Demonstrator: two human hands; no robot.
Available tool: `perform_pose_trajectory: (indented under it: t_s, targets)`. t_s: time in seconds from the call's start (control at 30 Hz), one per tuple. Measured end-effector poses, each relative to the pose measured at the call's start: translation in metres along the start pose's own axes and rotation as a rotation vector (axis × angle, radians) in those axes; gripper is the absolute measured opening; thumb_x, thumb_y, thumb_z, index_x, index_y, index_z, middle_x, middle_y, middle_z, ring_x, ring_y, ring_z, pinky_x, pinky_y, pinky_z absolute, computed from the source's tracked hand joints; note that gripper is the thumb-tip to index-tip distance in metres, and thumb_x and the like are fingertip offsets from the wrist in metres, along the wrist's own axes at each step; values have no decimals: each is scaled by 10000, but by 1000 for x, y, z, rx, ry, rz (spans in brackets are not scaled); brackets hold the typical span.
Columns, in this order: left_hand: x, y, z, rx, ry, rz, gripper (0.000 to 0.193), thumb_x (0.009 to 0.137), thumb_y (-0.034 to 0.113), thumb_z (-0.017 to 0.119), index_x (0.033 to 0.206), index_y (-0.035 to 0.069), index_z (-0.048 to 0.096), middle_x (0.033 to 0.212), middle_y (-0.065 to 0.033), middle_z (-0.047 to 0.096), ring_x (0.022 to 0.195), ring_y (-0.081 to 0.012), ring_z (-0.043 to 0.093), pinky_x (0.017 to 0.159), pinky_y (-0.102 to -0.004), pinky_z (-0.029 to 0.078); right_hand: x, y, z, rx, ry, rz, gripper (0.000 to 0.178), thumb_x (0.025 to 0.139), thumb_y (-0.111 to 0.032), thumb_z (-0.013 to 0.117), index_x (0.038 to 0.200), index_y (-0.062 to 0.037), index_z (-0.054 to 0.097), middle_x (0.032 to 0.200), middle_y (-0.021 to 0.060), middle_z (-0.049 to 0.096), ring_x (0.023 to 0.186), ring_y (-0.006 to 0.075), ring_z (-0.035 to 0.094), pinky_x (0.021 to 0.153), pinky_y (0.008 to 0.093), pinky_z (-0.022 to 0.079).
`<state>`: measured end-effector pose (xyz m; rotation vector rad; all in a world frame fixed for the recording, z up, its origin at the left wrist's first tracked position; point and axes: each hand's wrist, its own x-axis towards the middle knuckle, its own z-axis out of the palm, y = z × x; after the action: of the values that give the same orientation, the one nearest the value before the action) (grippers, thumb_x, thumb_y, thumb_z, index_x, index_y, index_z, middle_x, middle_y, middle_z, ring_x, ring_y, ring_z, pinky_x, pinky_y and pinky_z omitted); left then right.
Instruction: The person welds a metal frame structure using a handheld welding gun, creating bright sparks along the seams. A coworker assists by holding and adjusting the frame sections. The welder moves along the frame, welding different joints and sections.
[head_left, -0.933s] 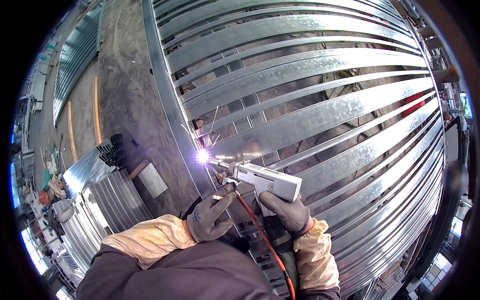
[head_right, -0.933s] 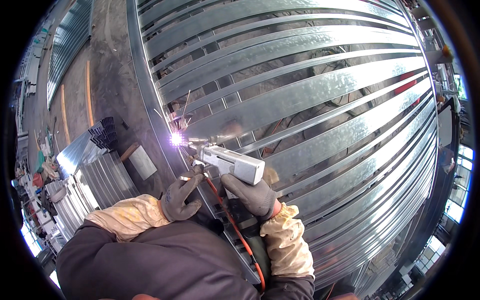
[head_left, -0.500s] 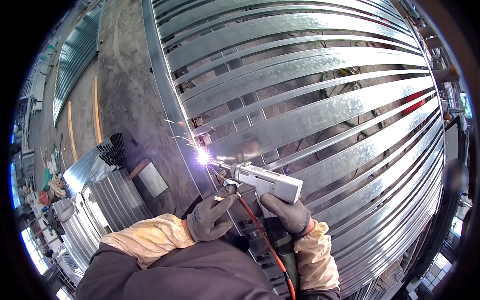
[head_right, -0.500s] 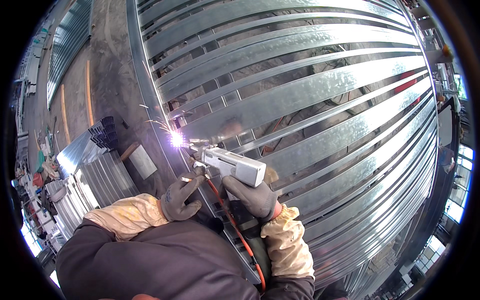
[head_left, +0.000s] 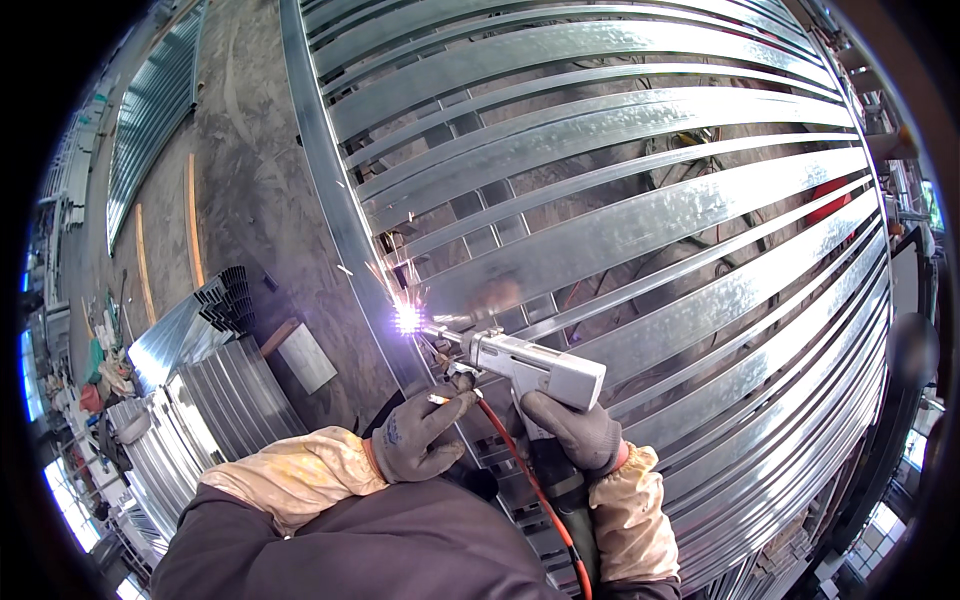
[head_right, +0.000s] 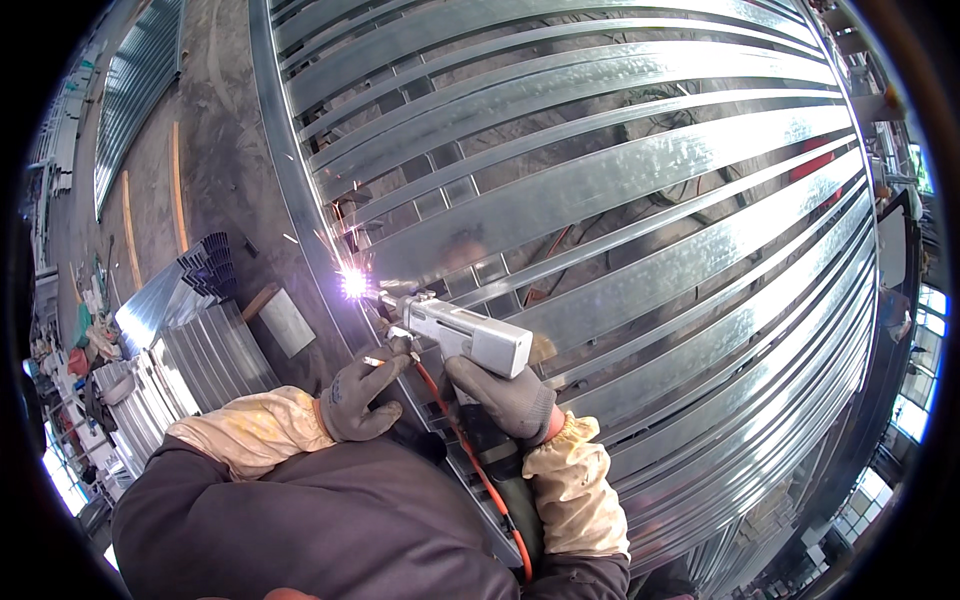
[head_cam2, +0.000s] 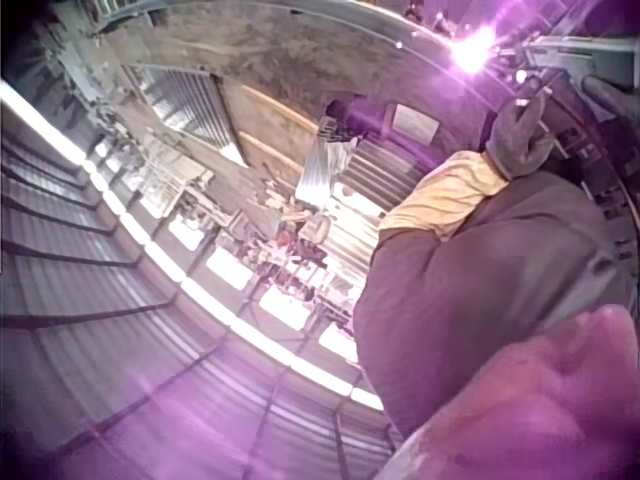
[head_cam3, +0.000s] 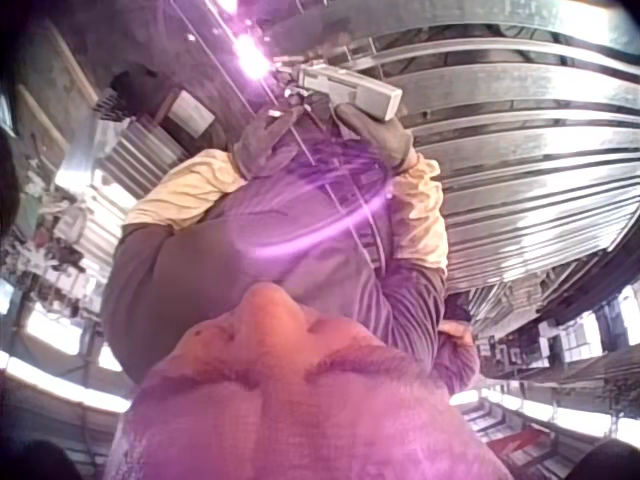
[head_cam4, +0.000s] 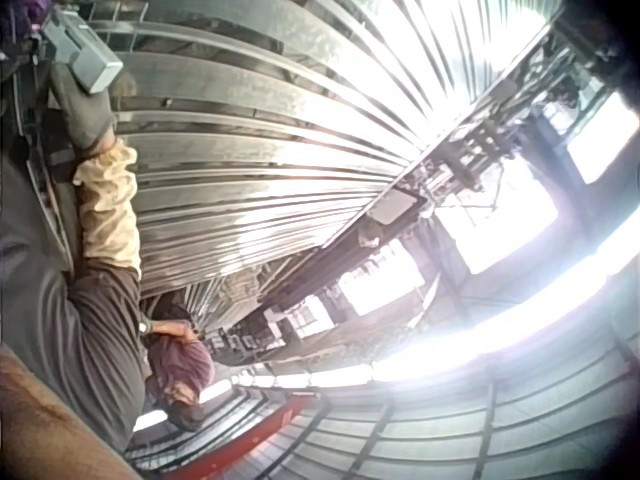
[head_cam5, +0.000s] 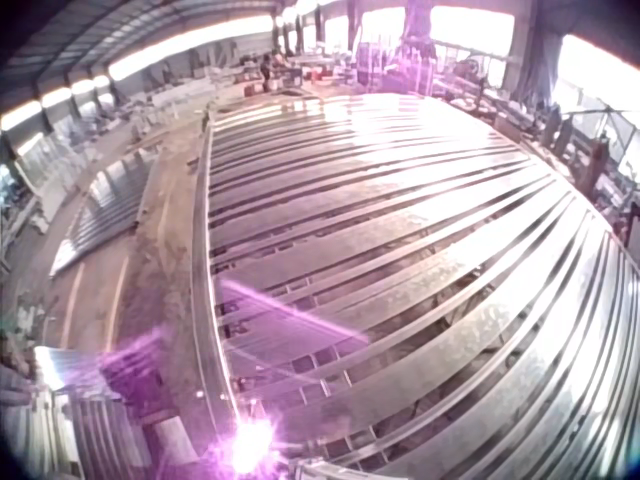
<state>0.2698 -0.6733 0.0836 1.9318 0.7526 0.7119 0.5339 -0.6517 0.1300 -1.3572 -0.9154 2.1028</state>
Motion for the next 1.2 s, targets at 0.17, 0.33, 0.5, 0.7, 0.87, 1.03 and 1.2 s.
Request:
perform_pose_trajectory:
  t_s: [0.17, 0.33, 0.5, 0.7, 0.87, 1.03, 1.2]
  targets:
    - [1, 2, -1, 5, -12, 6, 758, 705, 46, 659, 1406, -47, 384, 1216, -234, 545, 1091, -395, 565, 931, -450, 462, -3, -5, 3, 50, -6, -16, 225, 955, -165, 560, 1084, 17, 590, 853, 44, 631, 774, 115, 586, 688, 289, 483]
    - [1, 4, -1, 39, -11, -6, 763, 699, 57, 683, 1400, -20, 392, 1222, -217, 561, 1049, -368, 586, 873, -427, 499, -6, -13, 4, 55, -29, 29, 215, 961, -160, 539, 1079, 10, 597, 824, 45, 645, 738, 117, 609, 675, 283, 488]
    - [0, 3, 1, 9, -16, 8, 754, 702, 48, 677, 1398, -25, 395, 1203, -227, 562, 1019, -364, 592, 851, -431, 502, -9, -11, 4, 82, -27, 45, 220, 968, -168, 541, 1082, 11, 597, 830, 49, 651, 742, 121, 618, 679, 285, 492]
    - [2, 5, 0, -13, -23, 13, 737, 706, 42, 663, 1394, -27, 406, 1175, -219, 568, 1014, -373, 598, 868, -437, 490, -12, -7, 3, 29, -14, -17, 251, 969, -176, 555, 1130, 14, 581, 891, 46, 641, 809, 118, 601, 716, 280, 488]
    - [3, 7, 1, 7, -8, 36, 740, 695, 31, 658, 1392, -14, 414, 1142, -204, 587, 961, -359, 611, 802, -427, 514, -16, 2, 3, 20, 29, -38, 308, 961, -184, 574, 1199, 12, 563, 968, 42, 634, 871, 113, 578, 757, 281, 487]
    - [3, 8, 2, -10, 3, 49, 711, 702, 24, 647, 1379, -16, 434, 1131, -208, 593, 961, -363, 615, 790, -423, 517, -18, 2, 3, 37, 12, -23, 342, 956, -186, 583, 1232, 13, 548, 993, 44, 630, 893, 116, 572, 784, 280, 485]
    - [0, 7, 1, -25, -30, 51, 687, 737, 47, 647, 1384, -16, 425, 1194, -213, 590, 1043, -372, 604, 884, -433, 495, -21, 8, 2, 76, 7, 8, 353, 957, -182, 576, 1248, 14, 538, 1016, 45, 628, 905, 120, 570, 800, 279, 482]
